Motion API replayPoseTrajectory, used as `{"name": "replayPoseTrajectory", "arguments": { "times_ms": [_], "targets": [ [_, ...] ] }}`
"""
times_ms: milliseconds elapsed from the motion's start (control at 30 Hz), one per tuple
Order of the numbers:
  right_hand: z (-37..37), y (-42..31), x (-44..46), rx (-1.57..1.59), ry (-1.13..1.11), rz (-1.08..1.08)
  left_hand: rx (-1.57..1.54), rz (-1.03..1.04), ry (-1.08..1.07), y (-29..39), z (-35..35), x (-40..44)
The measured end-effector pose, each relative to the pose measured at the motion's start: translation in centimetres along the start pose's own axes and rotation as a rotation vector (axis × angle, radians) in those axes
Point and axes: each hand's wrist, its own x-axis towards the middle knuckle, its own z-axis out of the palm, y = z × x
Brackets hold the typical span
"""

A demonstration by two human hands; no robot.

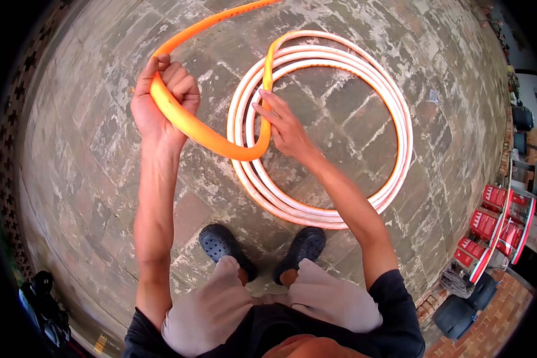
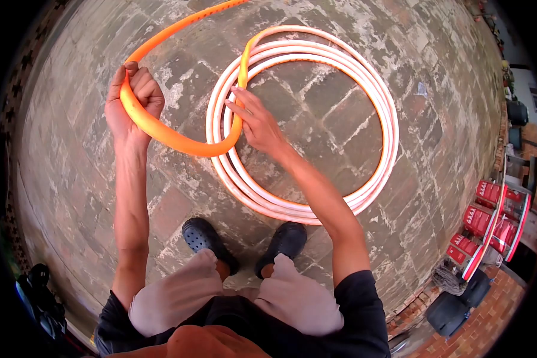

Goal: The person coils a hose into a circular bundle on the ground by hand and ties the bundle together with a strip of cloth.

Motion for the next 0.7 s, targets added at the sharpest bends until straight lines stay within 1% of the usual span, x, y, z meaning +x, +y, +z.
{"name": "replayPoseTrajectory", "arguments": {
  "times_ms": [33, 100, 133, 167, 200, 233, 267, 300, 333, 367, 400, 433, 467, 500, 533, 600, 667, 700],
  "targets": [
    [-0.2, -0.6, -0.5, -0.001, 0.004, 0.003, -0.037, 0.090, 0.009, 1.4, -1.0, 0.4],
    [-0.8, -1.9, -0.9, 0.101, 0.297, 0.169, -0.118, 0.142, 0.135, 3.2, -1.8, 0.2],
    [-1.7, -2.0, -0.9, 0.015, 0.306, 0.147, -0.112, 0.141, 0.157, 3.7, -2.7, -0.1],
    [-1.8, -2.4, -0.7, 0.015, 0.312, 0.148, -0.108, 0.140, 0.178, 4.0, -3.9, -0.6],
    [-2.6, -3.8, 0.2, 0.268, 0.468, 0.269, -0.031, 0.112, 0.136, 4.0, -5.7, -1.1],
    [-3.6, -5.1, 1.4, 0.524, 0.619, 0.390, -0.030, 0.110, 0.136, 3.3, -6.2, -1.9],
    [-5.5, -6.4, 2.8, 0.660, 0.649, 0.388, 0.111, 0.081, 0.262, 2.1, -6.3, -2.9],
    [-6.9, -7.2, 3.8, 0.659, 0.651, 0.388, 0.252, 0.052, 0.388, 0.7, -6.3, -3.9],
    [-8.0, -7.8, 4.7, 0.743, 0.622, 0.248, 0.252, 0.053, 0.388, -1.1, -6.2, -4.8],
    [-9.3, -8.5, 5.8, 0.826, 0.590, 0.101, 0.515, 0.118, 0.501, -3.3, -5.8, -5.5],
    [-10.9, -9.5, 7.0, 0.767, 0.489, 0.030, 0.778, 0.184, 0.615, -5.3, -5.5, -6.0],
    [-12.0, -10.2, 7.8, 0.704, 0.390, -0.040, 0.779, 0.189, 0.614, -7.2, -4.6, -6.1],
    [-12.4, -9.8, 8.5, 0.794, 0.311, -0.159, 0.791, 0.107, 0.624, -8.9, -3.3, -6.1],
    [-12.7, -12.1, 9.3, 0.847, 0.325, -0.103, 0.801, 0.024, 0.634, -9.6, -2.5, -6.3],
    [-12.5, -12.6, 9.5, 0.823, 0.272, -0.090, 0.801, 0.026, 0.630, -9.5, -2.3, -6.5],
    [-11.7, -12.6, 9.4, 0.789, 0.219, -0.080, 0.634, -0.374, 0.303, -9.7, -1.8, -6.8],
    [-9.5, -10.4, 7.5, 0.932, 0.037, 0.105, 0.657, -0.487, 0.280, -11.3, 1.2, -6.5],
    [-8.8, -9.8, 6.4, 0.924, 0.042, 0.105, 0.665, -0.535, 0.255, -12.0, 1.9, -6.4]
  ]
}}
